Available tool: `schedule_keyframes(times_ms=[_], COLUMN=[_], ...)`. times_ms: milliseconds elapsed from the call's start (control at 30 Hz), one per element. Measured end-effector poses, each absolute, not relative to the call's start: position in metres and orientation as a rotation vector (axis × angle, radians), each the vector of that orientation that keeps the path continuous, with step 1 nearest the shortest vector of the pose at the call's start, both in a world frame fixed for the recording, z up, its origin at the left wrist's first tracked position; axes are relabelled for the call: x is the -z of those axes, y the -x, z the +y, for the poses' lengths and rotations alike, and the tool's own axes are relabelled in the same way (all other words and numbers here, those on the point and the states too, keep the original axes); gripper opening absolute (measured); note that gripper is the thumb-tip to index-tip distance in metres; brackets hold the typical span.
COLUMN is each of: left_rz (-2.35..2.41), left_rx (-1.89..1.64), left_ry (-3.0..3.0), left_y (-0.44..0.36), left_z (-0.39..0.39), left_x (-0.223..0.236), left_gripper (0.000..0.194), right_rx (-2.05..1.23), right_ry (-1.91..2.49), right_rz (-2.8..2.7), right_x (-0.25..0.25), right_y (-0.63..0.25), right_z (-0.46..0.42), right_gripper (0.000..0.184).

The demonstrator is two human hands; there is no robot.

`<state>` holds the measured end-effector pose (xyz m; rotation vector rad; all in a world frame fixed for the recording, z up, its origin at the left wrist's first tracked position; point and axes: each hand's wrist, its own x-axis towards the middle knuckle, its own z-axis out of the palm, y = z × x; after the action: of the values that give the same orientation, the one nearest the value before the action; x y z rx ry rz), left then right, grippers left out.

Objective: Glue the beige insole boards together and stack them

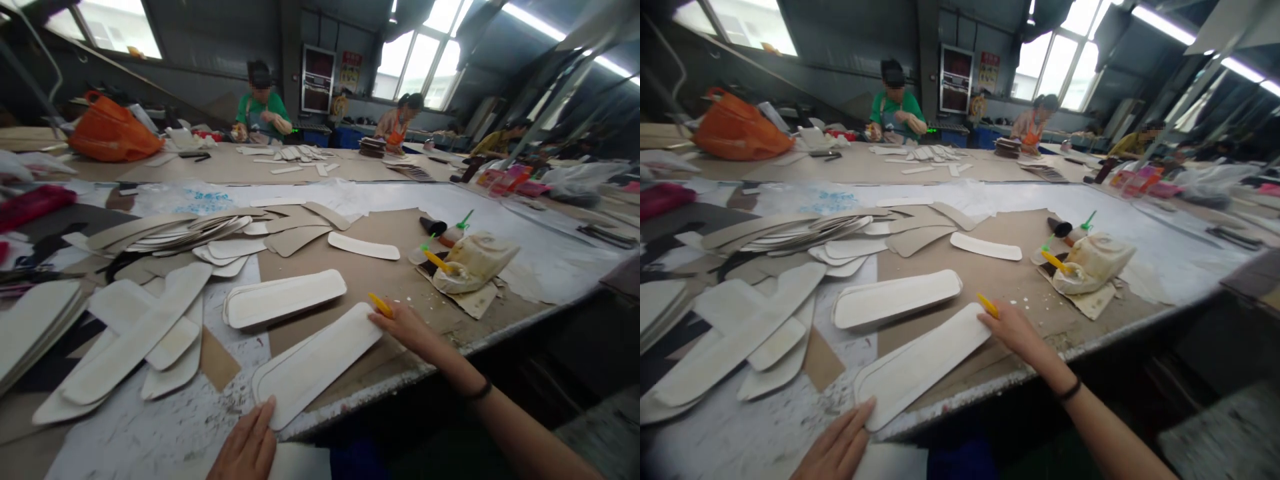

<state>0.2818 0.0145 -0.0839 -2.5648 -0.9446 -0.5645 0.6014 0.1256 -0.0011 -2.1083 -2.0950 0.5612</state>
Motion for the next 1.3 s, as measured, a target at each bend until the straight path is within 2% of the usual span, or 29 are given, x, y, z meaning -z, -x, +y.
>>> schedule_keyframes(times_ms=[100, 200, 267, 333, 400, 467, 567, 667, 833, 1000, 1167, 1300], left_rz=[-1.204, -1.903, -2.606, -3.064, -3.106, -3.078, -3.183, -3.319, -3.343, -3.296, -3.291, -3.282], left_rx=[0.763, 1.383, 2.014, 2.641, 3.112, 3.313, 3.258, 2.988, 2.620, 2.522, 2.470, 2.519], left_ry=[2.714, 2.710, 2.152, 1.235, 0.501, 0.234, 0.411, 0.784, 0.889, 0.849, 0.937, 0.808], left_y=[-0.280, -0.277, -0.277, -0.278, -0.281, -0.283, -0.286, -0.288, -0.291, -0.292, -0.287, -0.287], left_z=[0.008, 0.003, 0.002, 0.003, 0.004, 0.004, 0.000, -0.005, -0.004, -0.003, -0.002, 0.001], left_x=[0.078, 0.064, 0.053, 0.043, 0.036, 0.034, 0.034, 0.032, 0.024, 0.030, 0.053, 0.052], left_gripper=[0.035, 0.033, 0.019, 0.018, 0.028, 0.036, 0.042, 0.043, 0.047, 0.038, 0.044, 0.036], right_rx=[-0.778, -1.169, -1.286, -1.306, -1.299, -1.298, -1.329, -1.387, -1.390, -1.283, -1.242, -1.264], right_ry=[2.073, 1.957, 1.863, 1.810, 1.806, 1.807, 1.776, 1.710, 1.747, 1.831, 1.711, 1.677], right_rz=[-1.972, -1.673, -1.541, -1.479, -1.441, -1.437, -1.419, -1.433, -1.408, -1.469, -1.548, -1.594], right_x=[-0.002, -0.003, -0.003, -0.003, -0.003, -0.003, -0.002, -0.001, 0.001, -0.003, 0.001, 0.005], right_y=[-0.603, -0.607, -0.609, -0.609, -0.606, -0.602, -0.592, -0.582, -0.573, -0.569, -0.569, -0.573], right_z=[0.123, 0.118, 0.111, 0.105, 0.099, 0.093, 0.085, 0.076, 0.069, 0.068, 0.066, 0.065], right_gripper=[0.029, 0.037, 0.041, 0.043, 0.044, 0.044, 0.044, 0.041, 0.041, 0.038, 0.036, 0.037])
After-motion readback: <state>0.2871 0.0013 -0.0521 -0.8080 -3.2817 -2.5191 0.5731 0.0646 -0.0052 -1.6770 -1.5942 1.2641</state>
